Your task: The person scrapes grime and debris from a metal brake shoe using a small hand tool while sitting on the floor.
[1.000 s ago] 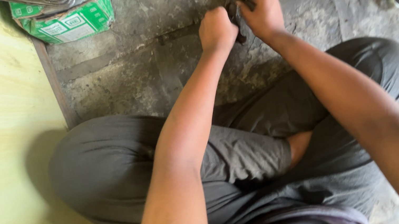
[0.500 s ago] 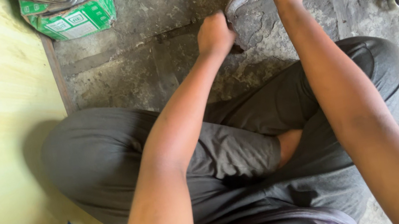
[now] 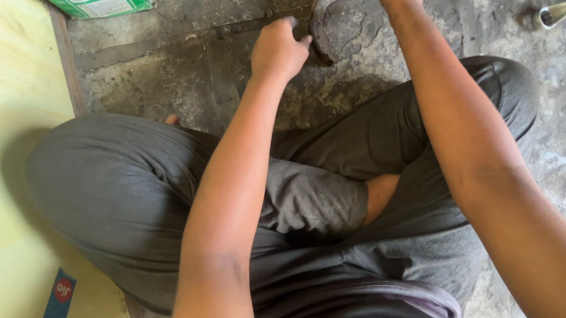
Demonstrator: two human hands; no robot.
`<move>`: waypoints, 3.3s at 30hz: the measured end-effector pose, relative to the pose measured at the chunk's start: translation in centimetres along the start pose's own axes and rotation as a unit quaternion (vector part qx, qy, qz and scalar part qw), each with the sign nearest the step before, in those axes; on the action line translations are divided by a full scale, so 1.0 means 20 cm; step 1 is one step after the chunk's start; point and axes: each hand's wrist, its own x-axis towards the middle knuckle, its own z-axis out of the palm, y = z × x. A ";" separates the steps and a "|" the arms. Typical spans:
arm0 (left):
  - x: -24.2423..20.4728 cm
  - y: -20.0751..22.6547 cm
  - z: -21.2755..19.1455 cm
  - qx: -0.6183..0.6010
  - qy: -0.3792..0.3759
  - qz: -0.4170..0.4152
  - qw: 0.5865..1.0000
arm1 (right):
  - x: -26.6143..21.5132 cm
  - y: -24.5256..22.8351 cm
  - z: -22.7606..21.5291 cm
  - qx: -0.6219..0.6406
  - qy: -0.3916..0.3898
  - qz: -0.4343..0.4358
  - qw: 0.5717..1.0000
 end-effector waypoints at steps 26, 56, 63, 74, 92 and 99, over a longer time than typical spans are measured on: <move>0.31 0.04 0.17 -0.086 0.049 -0.012 0.995 | -0.30 -0.24 0.17 -0.100 -0.129 -0.254 0.953; 0.33 -0.06 0.28 -0.140 0.090 0.063 0.984 | -0.28 -0.07 0.17 -0.045 -0.058 -0.265 0.961; 0.31 -0.02 0.27 -0.140 0.062 0.042 0.987 | -0.27 -0.03 0.16 -0.099 -0.075 -0.317 0.940; 0.32 -0.05 0.26 -0.099 0.089 0.036 0.990 | -0.29 -0.01 0.20 -0.179 -0.103 -0.345 0.916; 0.33 -0.03 0.28 -0.090 0.093 0.035 0.991 | -0.34 -0.23 0.11 -0.079 -0.112 -0.357 0.924; 0.29 -0.03 0.27 -0.090 0.060 0.031 0.994 | -0.32 -0.20 0.14 -0.073 -0.103 -0.322 0.938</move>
